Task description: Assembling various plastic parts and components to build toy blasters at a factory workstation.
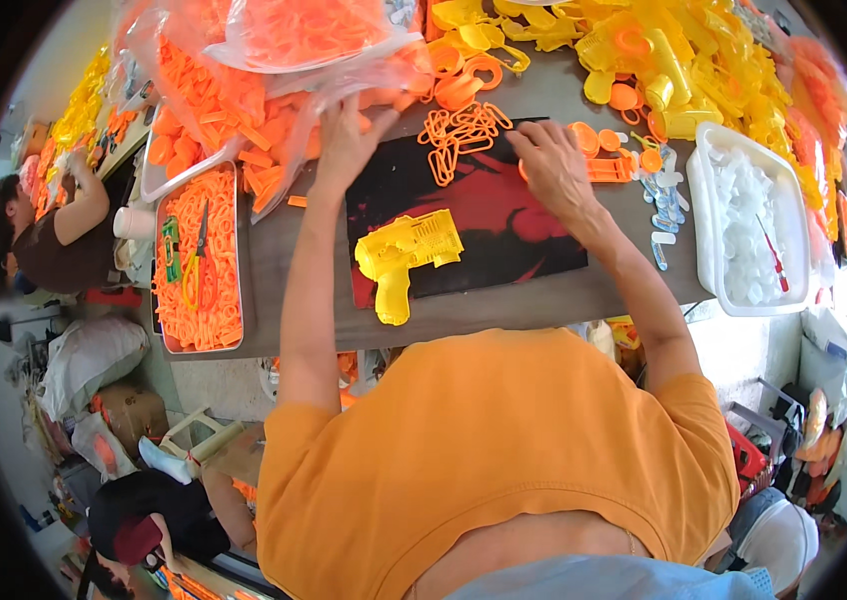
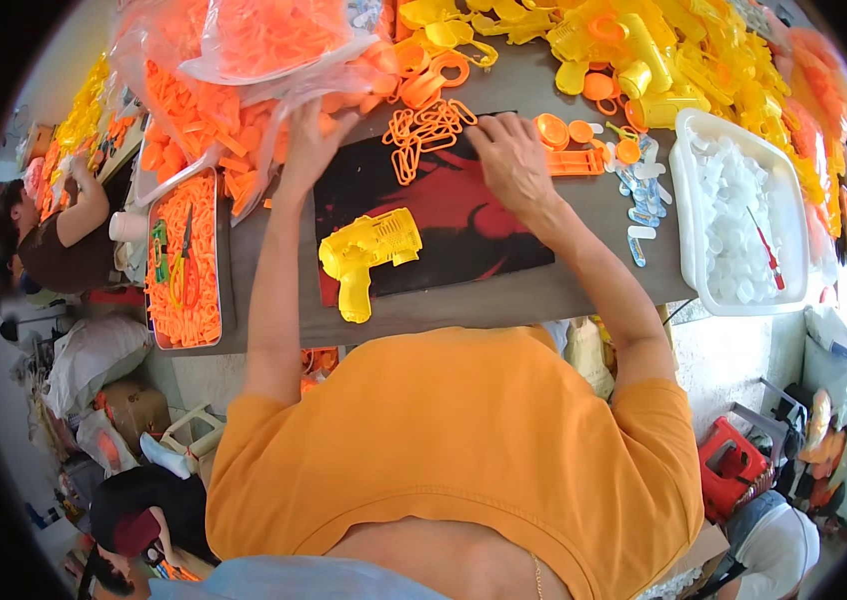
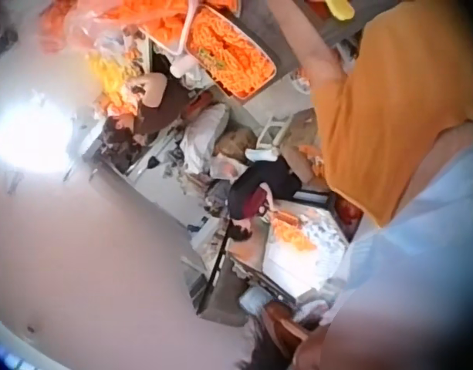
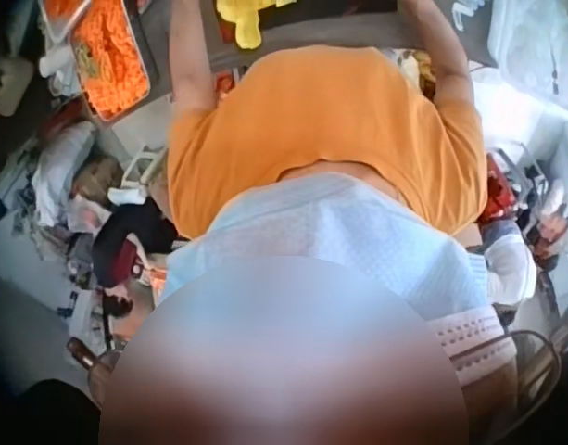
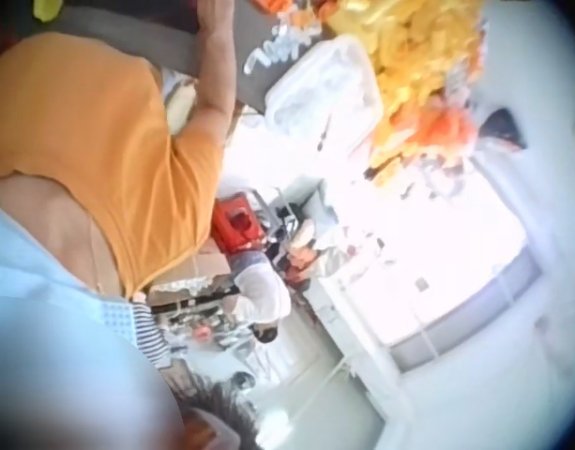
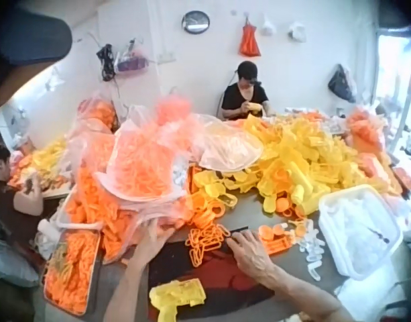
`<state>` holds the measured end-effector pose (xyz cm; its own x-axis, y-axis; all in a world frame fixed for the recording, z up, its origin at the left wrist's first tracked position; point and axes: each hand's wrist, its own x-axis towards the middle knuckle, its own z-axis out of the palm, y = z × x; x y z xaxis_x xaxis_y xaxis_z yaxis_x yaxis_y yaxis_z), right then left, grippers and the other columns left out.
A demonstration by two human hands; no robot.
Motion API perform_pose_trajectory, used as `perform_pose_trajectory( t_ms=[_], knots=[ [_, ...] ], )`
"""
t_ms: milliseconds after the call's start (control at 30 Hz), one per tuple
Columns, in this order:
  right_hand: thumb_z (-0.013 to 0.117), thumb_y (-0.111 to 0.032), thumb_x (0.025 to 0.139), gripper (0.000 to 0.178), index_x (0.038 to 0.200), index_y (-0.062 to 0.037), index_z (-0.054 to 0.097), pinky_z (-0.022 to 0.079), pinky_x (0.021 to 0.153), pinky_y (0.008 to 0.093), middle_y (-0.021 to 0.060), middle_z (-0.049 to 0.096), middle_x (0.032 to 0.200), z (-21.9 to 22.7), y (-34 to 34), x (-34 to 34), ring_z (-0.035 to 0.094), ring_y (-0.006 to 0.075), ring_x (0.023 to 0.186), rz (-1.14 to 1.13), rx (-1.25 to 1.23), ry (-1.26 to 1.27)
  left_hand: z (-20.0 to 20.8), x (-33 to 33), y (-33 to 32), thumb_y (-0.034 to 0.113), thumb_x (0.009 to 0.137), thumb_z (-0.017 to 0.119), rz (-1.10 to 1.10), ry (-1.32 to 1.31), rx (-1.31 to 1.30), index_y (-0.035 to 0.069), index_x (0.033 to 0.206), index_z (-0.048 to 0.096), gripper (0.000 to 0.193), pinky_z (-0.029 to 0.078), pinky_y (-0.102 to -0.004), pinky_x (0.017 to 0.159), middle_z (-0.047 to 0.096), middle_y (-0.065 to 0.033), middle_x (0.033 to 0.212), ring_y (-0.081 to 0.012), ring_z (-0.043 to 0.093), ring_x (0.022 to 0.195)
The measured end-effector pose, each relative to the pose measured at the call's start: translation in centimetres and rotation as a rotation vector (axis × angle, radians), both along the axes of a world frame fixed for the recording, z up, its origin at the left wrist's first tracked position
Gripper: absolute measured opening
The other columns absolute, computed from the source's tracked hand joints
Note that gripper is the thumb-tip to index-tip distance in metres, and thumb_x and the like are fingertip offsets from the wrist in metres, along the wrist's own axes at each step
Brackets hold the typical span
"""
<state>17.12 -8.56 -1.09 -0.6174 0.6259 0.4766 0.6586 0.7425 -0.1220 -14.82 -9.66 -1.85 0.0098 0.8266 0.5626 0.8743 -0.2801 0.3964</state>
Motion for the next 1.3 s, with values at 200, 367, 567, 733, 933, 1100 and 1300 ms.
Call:
perform_pose_trajectory(
  t_ms=[200, 367, 567, 733, 933, 1100, 1300],
  knots=[
    [0.062, -0.014, 0.086, 0.031, 0.116, -0.0104, 0.062, 0.038, 0.102, 0.0458, 0.0092, 0.055, 0.122, -0.3, -1.7, -6.7, 0.049, 0.0275, 0.121, 0.329, -0.04, 0.067, -1.0, -0.8, 4.0, 0.044, 0.094, 0.053, 0.476, 0.36, -0.204, 0.018, 0.14, 0.048, 0.054, 0.036, -0.0565, 0.102, 0.046, -0.0184, 0.136, -0.0434, 0.043, 0.125],
    [0.064, -0.019, 0.084, 0.033, 0.116, -0.0095, 0.062, 0.036, 0.106, 0.0476, 0.0093, 0.055, 0.123, -2.0, -0.3, -10.2, 0.05, 0.028, 0.122, 0.389, 0.066, -0.079, -1.0, -0.2, 2.5, 0.039, 0.093, 0.055, 0.392, 0.327, -0.226, 0.009, 0.138, 0.047, 0.055, 0.038, -0.055, 0.103, 0.049, -0.0221, 0.134, -0.0451, 0.044, 0.125],
    [0.059, -0.012, 0.089, 0.033, 0.122, -0.0108, 0.062, 0.042, 0.1, 0.0417, 0.0076, 0.058, 0.125, -1.1, 0.7, -6.1, 0.051, 0.0281, 0.122, 0.163, 0.173, -0.093, 0.8, 3.3, -11.3, 0.013, 0.08, 0.07, 0.035, -0.058, 0.115, 0.003, 0.112, 0.064, 0.035, 0.046, -0.0423, 0.094, 0.061, -0.0159, 0.116, -0.0342, 0.058, 0.107],
    [0.062, -0.014, 0.089, 0.038, 0.127, -0.0089, 0.058, 0.034, 0.108, 0.0459, 0.0127, 0.051, 0.136, 0.9, -6.0, -4.8, 0.045, 0.0336, 0.128, 0.494, -0.401, 0.12, 0.9, 9.3, -24.8, 0.008, 0.081, 0.068, 0.455, -0.313, 0.043, 0.007, 0.114, 0.065, 0.033, 0.045, -0.0408, 0.094, 0.061, -0.0116, 0.114, -0.0332, 0.057, 0.105],
    [0.068, -0.005, 0.085, 0.047, 0.131, -0.0106, 0.058, 0.035, 0.108, 0.043, 0.0163, 0.04, 0.145, -0.5, -7.9, -5.2, 0.043, 0.0345, 0.129, 0.625, -0.325, -0.043, -2.6, 10.2, -30.6, 0.001, 0.083, 0.064, 0.8, -0.381, 0.188, 0.006, 0.095, 0.065, 0.014, 0.045, -0.0364, 0.083, 0.057, -0.0096, 0.098, -0.0267, 0.055, 0.096],
    [0.071, -0.007, 0.084, 0.047, 0.129, -0.0113, 0.059, 0.036, 0.105, 0.043, 0.0154, 0.043, 0.142, -2.4, -7.6, -5.0, 0.046, 0.0338, 0.123, 0.519, -0.264, 0.049, -10.3, 1.7, -40.4, 0.002, 0.083, 0.061, 1.392, -0.524, 0.244, 0.004, 0.095, 0.066, 0.013, 0.046, -0.035, 0.08, 0.062, -0.0117, 0.092, -0.024, 0.058, 0.087],
    [0.069, -0.021, 0.086, 0.052, 0.135, -0.0124, 0.055, 0.029, 0.108, 0.0447, 0.0131, 0.044, 0.138, -0.8, -8.2, -4.5, 0.04, 0.0313, 0.128, 0.529, -0.176, 0.024, -12.9, -0.4, -45.7, 0.005, 0.081, 0.064, 1.386, -0.586, -0.09, 0.002, 0.093, 0.066, 0.013, 0.047, -0.0351, 0.077, 0.065, -0.0124, 0.09, -0.024, 0.06, 0.084]
  ],
)
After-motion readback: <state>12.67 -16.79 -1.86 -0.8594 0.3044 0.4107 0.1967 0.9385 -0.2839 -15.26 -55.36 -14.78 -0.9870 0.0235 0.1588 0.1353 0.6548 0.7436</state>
